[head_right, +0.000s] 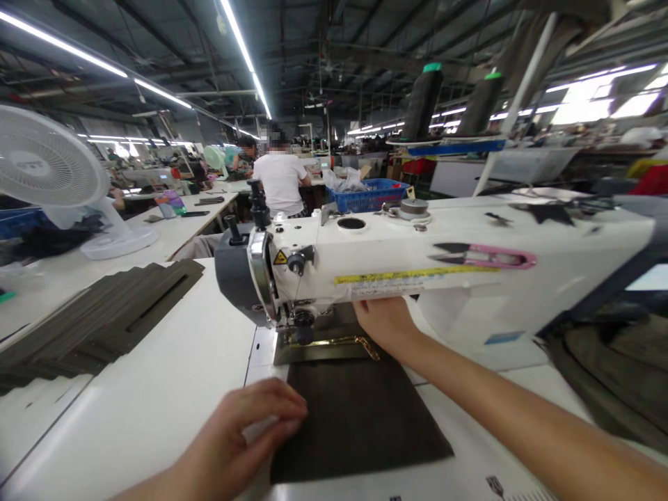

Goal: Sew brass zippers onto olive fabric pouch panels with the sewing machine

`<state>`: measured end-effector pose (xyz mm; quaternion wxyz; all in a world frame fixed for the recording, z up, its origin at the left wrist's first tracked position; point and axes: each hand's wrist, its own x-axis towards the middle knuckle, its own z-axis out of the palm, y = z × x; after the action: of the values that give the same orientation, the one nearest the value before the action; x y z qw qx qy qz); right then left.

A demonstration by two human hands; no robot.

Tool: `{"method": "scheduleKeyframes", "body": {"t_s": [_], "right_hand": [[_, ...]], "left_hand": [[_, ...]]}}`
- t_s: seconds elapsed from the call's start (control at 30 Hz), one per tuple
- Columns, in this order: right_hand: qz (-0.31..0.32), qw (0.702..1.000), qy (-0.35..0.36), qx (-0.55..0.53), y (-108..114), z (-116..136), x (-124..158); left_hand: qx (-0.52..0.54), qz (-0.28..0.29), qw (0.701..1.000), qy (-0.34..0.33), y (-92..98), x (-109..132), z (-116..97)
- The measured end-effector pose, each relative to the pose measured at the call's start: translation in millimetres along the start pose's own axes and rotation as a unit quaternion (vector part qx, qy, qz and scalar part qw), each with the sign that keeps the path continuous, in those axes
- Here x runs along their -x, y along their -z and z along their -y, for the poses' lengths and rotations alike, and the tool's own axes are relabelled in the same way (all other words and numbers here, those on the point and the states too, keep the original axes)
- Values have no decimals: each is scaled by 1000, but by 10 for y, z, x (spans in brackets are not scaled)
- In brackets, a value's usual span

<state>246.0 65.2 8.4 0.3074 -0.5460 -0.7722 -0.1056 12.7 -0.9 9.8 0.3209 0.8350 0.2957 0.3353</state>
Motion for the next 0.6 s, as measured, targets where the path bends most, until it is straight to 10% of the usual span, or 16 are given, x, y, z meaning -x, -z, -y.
{"method": "scheduleKeyframes", "body": {"t_s": [0.17,0.6], "right_hand": [[62,991,110,-42,14,578,373],[140,983,109,-49,-258,765,312]], "left_hand": [[-292,-68,954,9,264,16,430],[-352,-44,932,-73,176,-83,564]]}}
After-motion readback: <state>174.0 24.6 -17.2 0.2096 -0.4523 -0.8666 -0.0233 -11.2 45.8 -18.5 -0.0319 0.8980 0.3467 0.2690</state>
